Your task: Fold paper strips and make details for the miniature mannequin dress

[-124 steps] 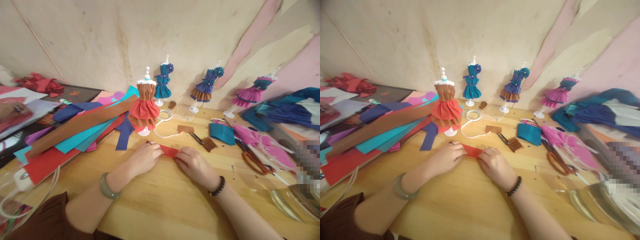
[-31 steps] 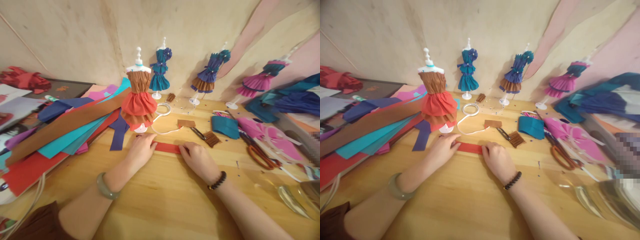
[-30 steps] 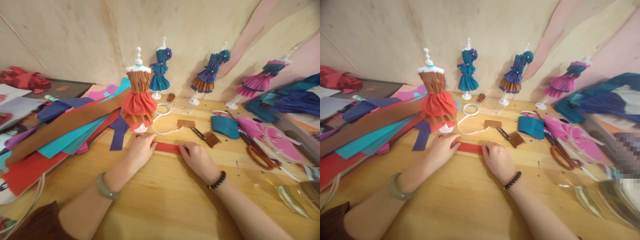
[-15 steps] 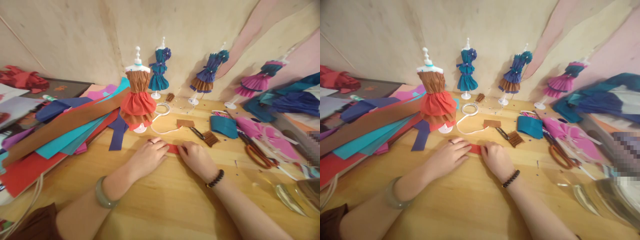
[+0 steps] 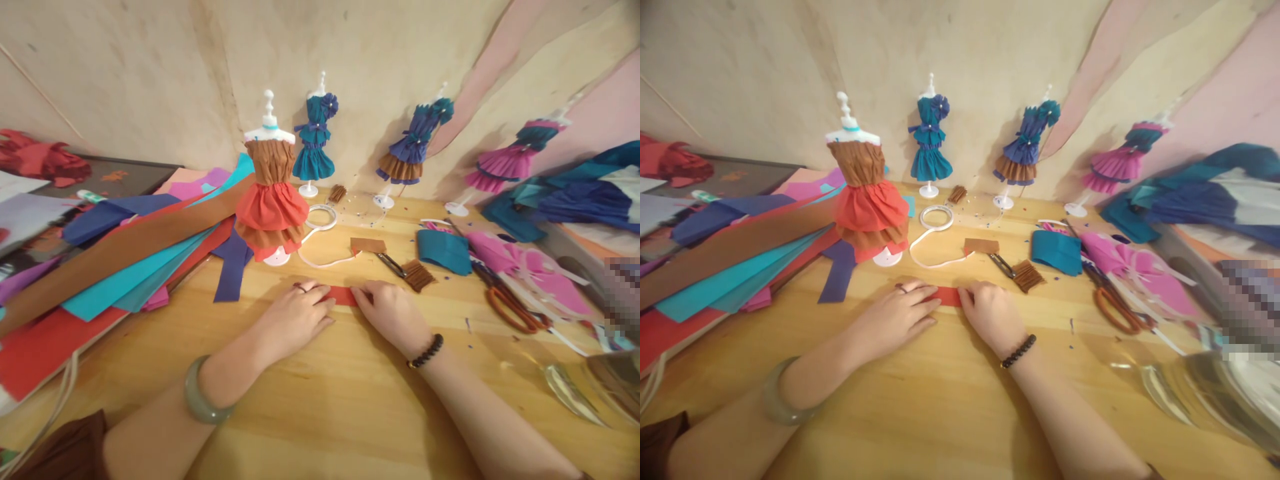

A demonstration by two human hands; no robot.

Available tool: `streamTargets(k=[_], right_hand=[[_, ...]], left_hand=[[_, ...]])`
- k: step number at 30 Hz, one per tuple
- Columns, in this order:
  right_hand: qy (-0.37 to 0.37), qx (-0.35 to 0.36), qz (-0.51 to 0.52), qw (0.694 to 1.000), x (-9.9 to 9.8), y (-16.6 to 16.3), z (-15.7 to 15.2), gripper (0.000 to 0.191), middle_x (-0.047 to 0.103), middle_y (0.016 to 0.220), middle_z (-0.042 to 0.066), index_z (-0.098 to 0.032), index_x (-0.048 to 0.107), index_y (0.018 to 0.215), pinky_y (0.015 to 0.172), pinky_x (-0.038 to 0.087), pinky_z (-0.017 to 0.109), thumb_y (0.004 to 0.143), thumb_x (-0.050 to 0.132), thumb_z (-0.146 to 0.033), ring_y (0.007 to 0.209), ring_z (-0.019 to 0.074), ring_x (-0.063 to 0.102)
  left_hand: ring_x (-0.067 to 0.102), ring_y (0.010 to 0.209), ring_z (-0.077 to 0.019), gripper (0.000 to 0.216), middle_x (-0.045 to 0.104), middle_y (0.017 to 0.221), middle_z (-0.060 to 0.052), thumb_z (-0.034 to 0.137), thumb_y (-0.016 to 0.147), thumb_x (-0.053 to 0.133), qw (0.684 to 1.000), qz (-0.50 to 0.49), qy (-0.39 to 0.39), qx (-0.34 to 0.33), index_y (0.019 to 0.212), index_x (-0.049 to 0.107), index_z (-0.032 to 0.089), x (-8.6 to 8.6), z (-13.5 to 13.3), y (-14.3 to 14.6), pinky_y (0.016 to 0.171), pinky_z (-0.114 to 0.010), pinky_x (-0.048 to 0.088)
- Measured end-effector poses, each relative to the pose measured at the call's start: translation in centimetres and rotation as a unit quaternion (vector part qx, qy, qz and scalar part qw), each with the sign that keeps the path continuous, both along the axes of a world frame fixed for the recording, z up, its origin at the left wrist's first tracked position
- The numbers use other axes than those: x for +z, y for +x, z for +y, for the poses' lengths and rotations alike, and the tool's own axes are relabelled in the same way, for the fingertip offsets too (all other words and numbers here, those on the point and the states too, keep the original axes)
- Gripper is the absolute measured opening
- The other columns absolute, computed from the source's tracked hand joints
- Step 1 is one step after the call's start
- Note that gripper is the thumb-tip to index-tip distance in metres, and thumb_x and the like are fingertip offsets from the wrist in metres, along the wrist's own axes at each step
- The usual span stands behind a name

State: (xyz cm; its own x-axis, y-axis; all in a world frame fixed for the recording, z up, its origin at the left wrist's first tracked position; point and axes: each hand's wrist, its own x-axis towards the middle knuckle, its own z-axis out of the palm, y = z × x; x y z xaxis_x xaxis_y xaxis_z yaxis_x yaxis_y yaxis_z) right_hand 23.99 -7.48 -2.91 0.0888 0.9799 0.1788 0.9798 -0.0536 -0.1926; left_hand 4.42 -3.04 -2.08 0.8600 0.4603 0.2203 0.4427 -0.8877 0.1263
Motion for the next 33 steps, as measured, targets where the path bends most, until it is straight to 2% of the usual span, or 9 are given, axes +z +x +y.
streamTargets(k=[4, 6, 9, 12, 18, 24, 29, 31, 33], right_hand=[[0.099, 0.008, 0.06, 0.993, -0.2, 0.9, -0.4, 0.021, 0.061, 0.066, 0.004, -0.018, 0.055, 0.07, 0.054, 0.039, 0.026, 0.084, 0.05, -0.033, 0.059, 0.017, 0.057], [0.137, 0.073, 0.068, 0.986, 0.0, 1.0, -0.8, 0.015, 0.062, 0.077, 0.006, -0.017, 0.057, 0.082, 0.062, 0.044, 0.027, 0.085, 0.051, -0.03, 0.069, 0.0183, 0.058], [0.123, 0.21, 0.011, 0.97, 0.5, 0.5, -1.4, 0.014, 0.062, 0.085, 0.009, -0.016, 0.061, 0.085, 0.073, 0.044, 0.032, 0.087, 0.049, -0.023, 0.08, 0.0207, 0.057], [0.112, 0.265, -0.066, 0.955, 0.8, -0.2, -1.5, 0.019, 0.064, 0.081, 0.01, -0.015, 0.064, 0.081, 0.074, 0.043, 0.035, 0.088, 0.046, -0.016, 0.079, 0.0219, 0.055], [0.125, 0.269, -0.101, 0.95, 0.7, -0.3, -1.2, 0.02, 0.065, 0.077, 0.011, -0.013, 0.065, 0.078, 0.071, 0.042, 0.034, 0.085, 0.047, -0.011, 0.074, 0.0207, 0.056], [0.129, 0.246, -0.007, 0.96, 0.8, -0.6, -1.6, 0.019, 0.068, 0.088, 0.01, -0.015, 0.064, 0.09, 0.074, 0.044, 0.035, 0.083, 0.047, -0.011, 0.081, 0.0214, 0.059], [0.119, 0.226, 0.055, 0.965, 0.7, -1.3, -1.6, 0.024, 0.066, 0.095, 0.012, -0.015, 0.059, 0.105, 0.078, 0.045, 0.039, 0.084, 0.052, -0.025, 0.088, 0.0249, 0.059], [0.131, 0.219, 0.067, 0.965, 0.6, -1.6, -1.6, 0.024, 0.066, 0.093, 0.012, -0.016, 0.059, 0.104, 0.077, 0.045, 0.04, 0.084, 0.054, -0.028, 0.087, 0.0253, 0.059], [0.129, 0.214, 0.083, 0.965, 0.5, -1.6, -1.6, 0.017, 0.066, 0.085, 0.011, -0.016, 0.062, 0.093, 0.074, 0.045, 0.038, 0.086, 0.052, -0.027, 0.081, 0.0234, 0.059]], left_hand=[[0.05, 0.109, -0.0246, 0.028, 0.06, 0.116, -0.009, 0.031, 0.089, 0.045, 1.0, 0.006, -0.002, -0.004, 0.107, 0.061, 0.016, 0.2, 0.0, -0.1, 0.091, -0.036, 0.043], [0.05, 0.108, -0.0243, 0.028, 0.06, 0.115, -0.008, 0.032, 0.089, 0.045, 1.0, 0.001, -0.006, -0.004, 0.106, 0.061, 0.017, 0.2, 0.0, -0.1, 0.091, -0.037, 0.043], [0.05, 0.109, -0.0236, 0.028, 0.06, 0.113, -0.009, 0.032, 0.09, 0.044, 1.0, -0.009, -0.015, -0.003, 0.106, 0.061, 0.017, 0.1, 0.0, -0.2, 0.091, -0.037, 0.043], [0.049, 0.11, -0.0236, 0.03, 0.06, 0.114, -0.009, 0.034, 0.09, 0.043, 1.0, -0.015, -0.023, -0.002, 0.106, 0.062, 0.017, -0.1, 0.1, -0.2, 0.091, -0.037, 0.042], [0.052, 0.105, -0.0214, 0.028, 0.062, 0.111, -0.008, 0.031, 0.09, 0.045, 0.999, -0.032, -0.036, -0.008, 0.108, 0.061, 0.017, 0.4, 0.2, -0.2, 0.091, -0.034, 0.042], [0.057, 0.094, -0.0192, 0.024, 0.068, 0.094, -0.006, 0.02, 0.087, 0.047, 0.995, -0.069, -0.07, 0.022, 0.105, 0.063, 0.019, 0.1, 0.8, -0.3, 0.083, -0.032, 0.045], [0.06, 0.086, -0.0181, 0.025, 0.069, 0.083, -0.006, 0.015, 0.087, 0.045, 0.989, -0.109, -0.089, 0.037, 0.094, 0.069, 0.02, -0.5, 1.3, -0.4, 0.08, -0.031, 0.045], [0.06, 0.086, -0.0182, 0.024, 0.07, 0.08, -0.005, 0.015, 0.086, 0.047, 0.989, -0.115, -0.091, 0.032, 0.092, 0.069, 0.02, -0.3, 1.1, -0.4, 0.082, -0.032, 0.044], [0.06, 0.086, -0.0182, 0.024, 0.07, 0.079, -0.005, 0.016, 0.086, 0.047, 0.989, -0.116, -0.092, 0.023, 0.093, 0.069, 0.02, 0.0, 0.8, -0.4, 0.084, -0.034, 0.043]])
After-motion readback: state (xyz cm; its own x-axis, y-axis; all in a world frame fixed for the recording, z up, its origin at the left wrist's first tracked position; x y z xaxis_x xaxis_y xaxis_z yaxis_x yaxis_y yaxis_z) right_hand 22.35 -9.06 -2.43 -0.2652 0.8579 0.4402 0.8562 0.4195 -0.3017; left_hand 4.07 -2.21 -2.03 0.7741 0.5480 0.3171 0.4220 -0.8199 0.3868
